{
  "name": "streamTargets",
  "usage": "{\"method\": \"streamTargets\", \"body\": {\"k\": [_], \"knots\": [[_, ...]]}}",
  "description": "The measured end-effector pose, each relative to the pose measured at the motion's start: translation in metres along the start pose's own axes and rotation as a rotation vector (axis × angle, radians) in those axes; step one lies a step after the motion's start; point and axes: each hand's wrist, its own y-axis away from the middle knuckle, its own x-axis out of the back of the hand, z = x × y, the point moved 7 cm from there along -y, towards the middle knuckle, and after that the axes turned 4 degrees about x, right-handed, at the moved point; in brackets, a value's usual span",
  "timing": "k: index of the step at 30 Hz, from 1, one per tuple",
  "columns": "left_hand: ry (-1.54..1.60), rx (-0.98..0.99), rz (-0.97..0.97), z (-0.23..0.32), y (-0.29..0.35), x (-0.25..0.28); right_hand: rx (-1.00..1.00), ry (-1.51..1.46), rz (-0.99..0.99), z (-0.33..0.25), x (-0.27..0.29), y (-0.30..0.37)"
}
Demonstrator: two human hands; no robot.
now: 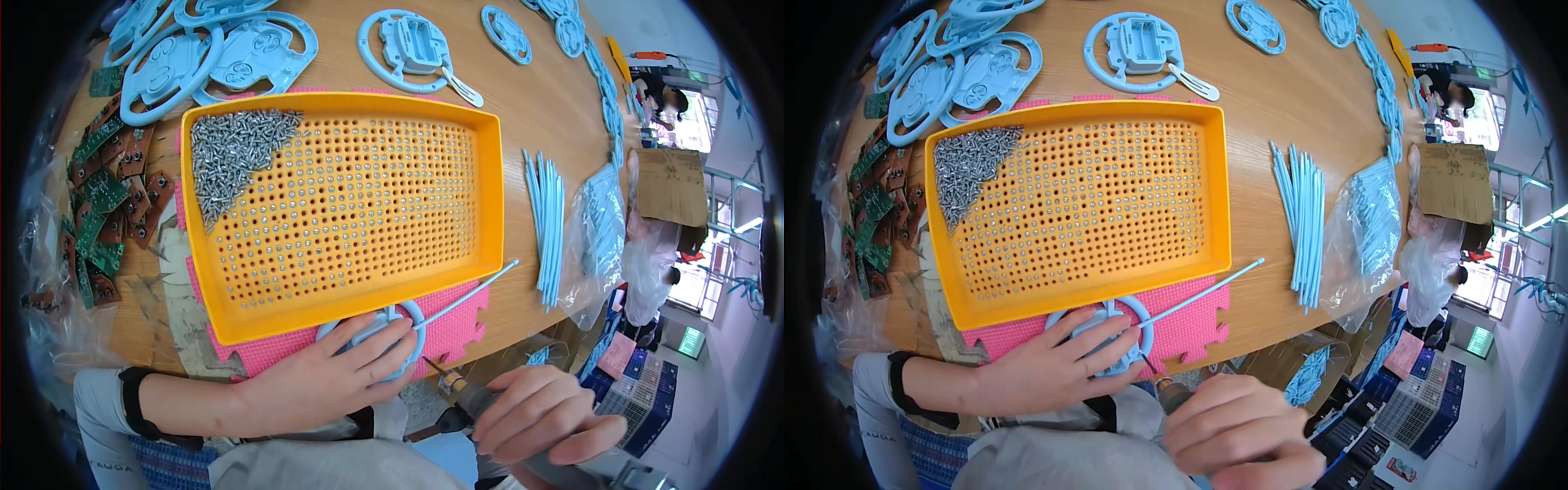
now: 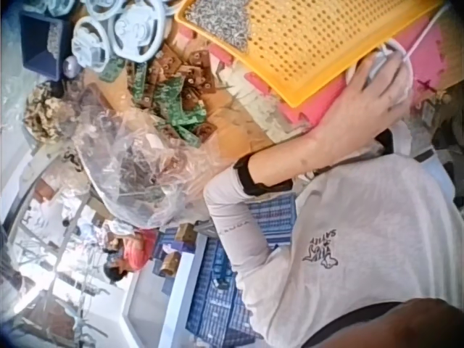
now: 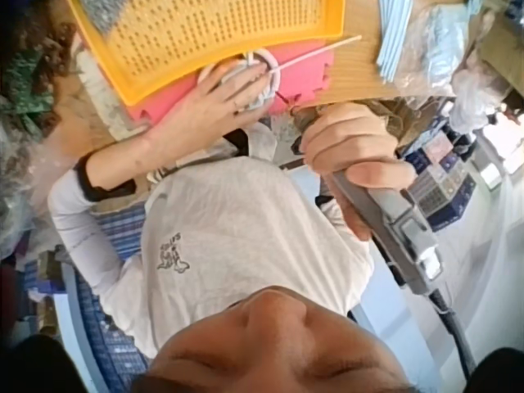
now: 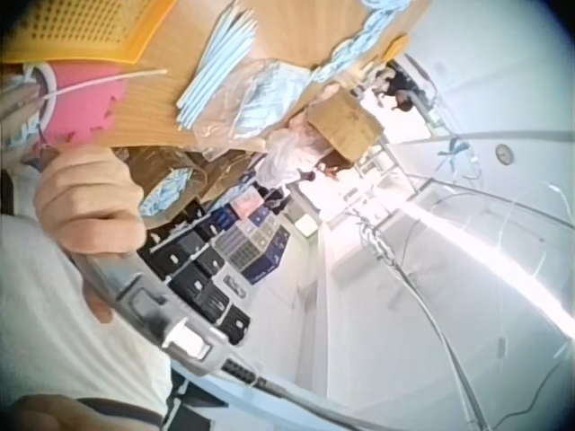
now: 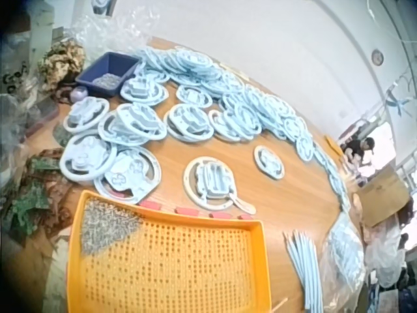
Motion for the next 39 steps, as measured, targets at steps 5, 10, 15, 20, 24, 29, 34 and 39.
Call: {"method": "streamTargets", "body": {"k": [5, 10, 15, 20, 24, 29, 34, 39], "knots": [[0.061, 0.006, 0.005, -0.001, 0.0, 0.002, 0.0, -0.102, 0.0, 0.005, 0.003, 0.031], [0.049, 0.003, 0.016, -0.001, -0.001, 0.002, -0.003, -0.097, -0.021, 0.007, 0.002, 0.031], [0.059, 0.011, 0.017, -0.001, 0.0, 0.001, -0.001, -0.081, 0.01, 0.01, -0.003, 0.034], [0.074, 0.004, 0.026, 0.0, -0.001, 0.002, -0.04, -0.041, 0.014, 0.011, -0.007, 0.031], [0.073, 0.017, 0.025, 0.0, 0.0, 0.001, -0.05, -0.069, -0.027, 0.016, -0.009, 0.022], [0.086, 0.024, 0.035, 0.002, -0.001, -0.003, -0.044, -0.257, -0.002, 0.025, -0.002, 0.015], [0.062, 0.015, 0.027, 0.001, 0.0, -0.002, 0.056, -0.269, -0.163, 0.017, -0.001, 0.004], [0.0, -0.013, 0.013, 0.002, -0.001, -0.001, 0.096, 0.127, 0.037, 0.005, 0.039, -0.019]]}}
